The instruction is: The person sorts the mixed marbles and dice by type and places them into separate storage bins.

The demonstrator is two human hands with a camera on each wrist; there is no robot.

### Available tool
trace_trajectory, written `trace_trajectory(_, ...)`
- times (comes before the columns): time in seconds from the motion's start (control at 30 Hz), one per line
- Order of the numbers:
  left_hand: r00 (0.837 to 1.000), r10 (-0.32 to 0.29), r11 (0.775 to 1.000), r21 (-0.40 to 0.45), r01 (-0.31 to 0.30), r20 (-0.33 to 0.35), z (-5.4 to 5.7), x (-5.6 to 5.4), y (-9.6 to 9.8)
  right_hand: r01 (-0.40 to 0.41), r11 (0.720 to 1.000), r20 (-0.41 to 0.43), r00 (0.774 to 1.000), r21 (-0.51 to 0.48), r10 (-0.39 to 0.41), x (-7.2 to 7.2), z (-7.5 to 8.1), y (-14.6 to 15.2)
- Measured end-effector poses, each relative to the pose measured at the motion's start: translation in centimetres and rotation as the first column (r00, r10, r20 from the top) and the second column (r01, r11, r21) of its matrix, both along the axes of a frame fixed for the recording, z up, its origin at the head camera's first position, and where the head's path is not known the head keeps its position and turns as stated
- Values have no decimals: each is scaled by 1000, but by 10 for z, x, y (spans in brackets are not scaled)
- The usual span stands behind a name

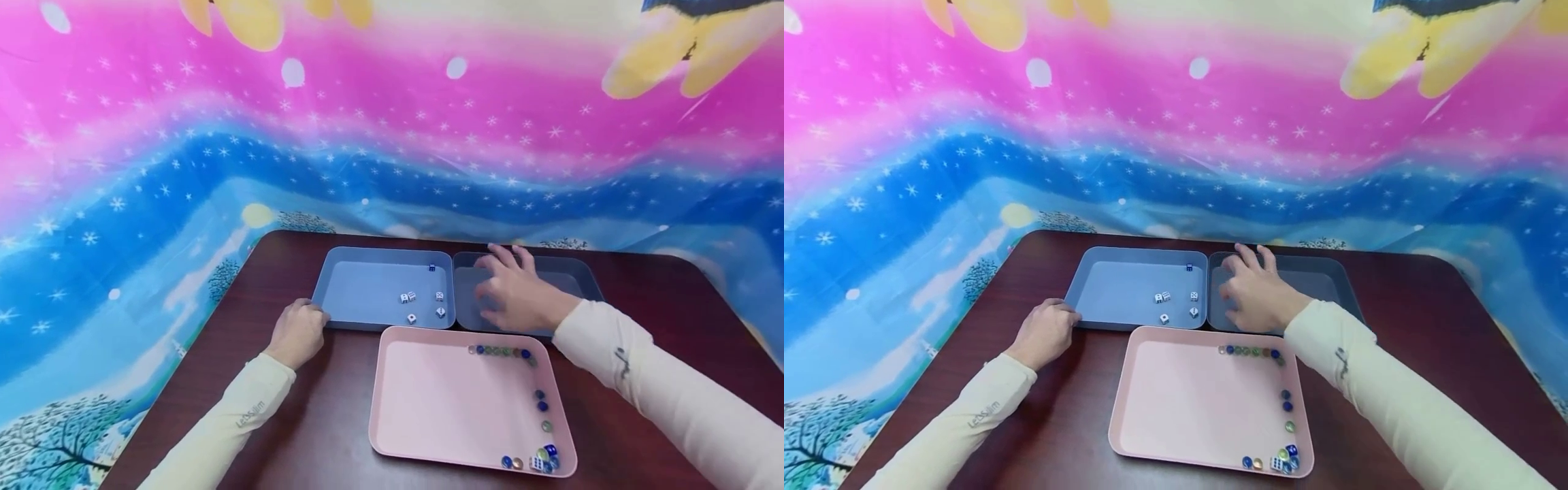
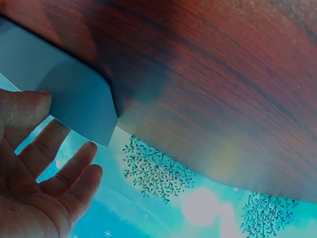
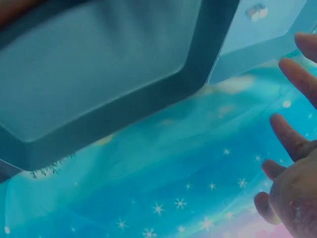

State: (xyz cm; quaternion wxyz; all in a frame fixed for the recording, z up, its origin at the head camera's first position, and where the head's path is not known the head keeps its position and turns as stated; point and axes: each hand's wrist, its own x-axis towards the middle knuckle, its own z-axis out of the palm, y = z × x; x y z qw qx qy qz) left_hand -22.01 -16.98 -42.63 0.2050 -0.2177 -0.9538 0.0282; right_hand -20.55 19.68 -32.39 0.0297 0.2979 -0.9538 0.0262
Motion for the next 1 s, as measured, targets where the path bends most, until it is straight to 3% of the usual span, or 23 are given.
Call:
trace_trajectory(0.1,1000,-4,1000,1,4,3,1,0,0,-27,1000,20,999,-11,27,25,-5,10)
trace_trajectory(0.27,1000,-2,1000,-1,2,26,2,0,-1,-61,998,121,991,7,60,68,-20,26)
trace_trajectory(0.43,998,13,1000,-4,-13,54,1,0,1,-77,997,202,977,16,72,97,-42,39)
trace_trajectory(0.5,999,5,1000,-1,-5,49,1,0,3,-85,995,188,979,42,76,105,-51,43)
trace_trajectory(0.7,1000,-8,1000,8,8,19,2,1,2,-106,980,100,991,167,90,114,-68,43)
trace_trajectory(0.9,1000,-9,1000,14,8,17,2,1,1,-66,968,226,974,242,10,116,-75,38)
trace_trajectory(1.0,1000,-17,1000,16,17,20,2,1,1,-61,968,244,970,242,0,116,-77,39)
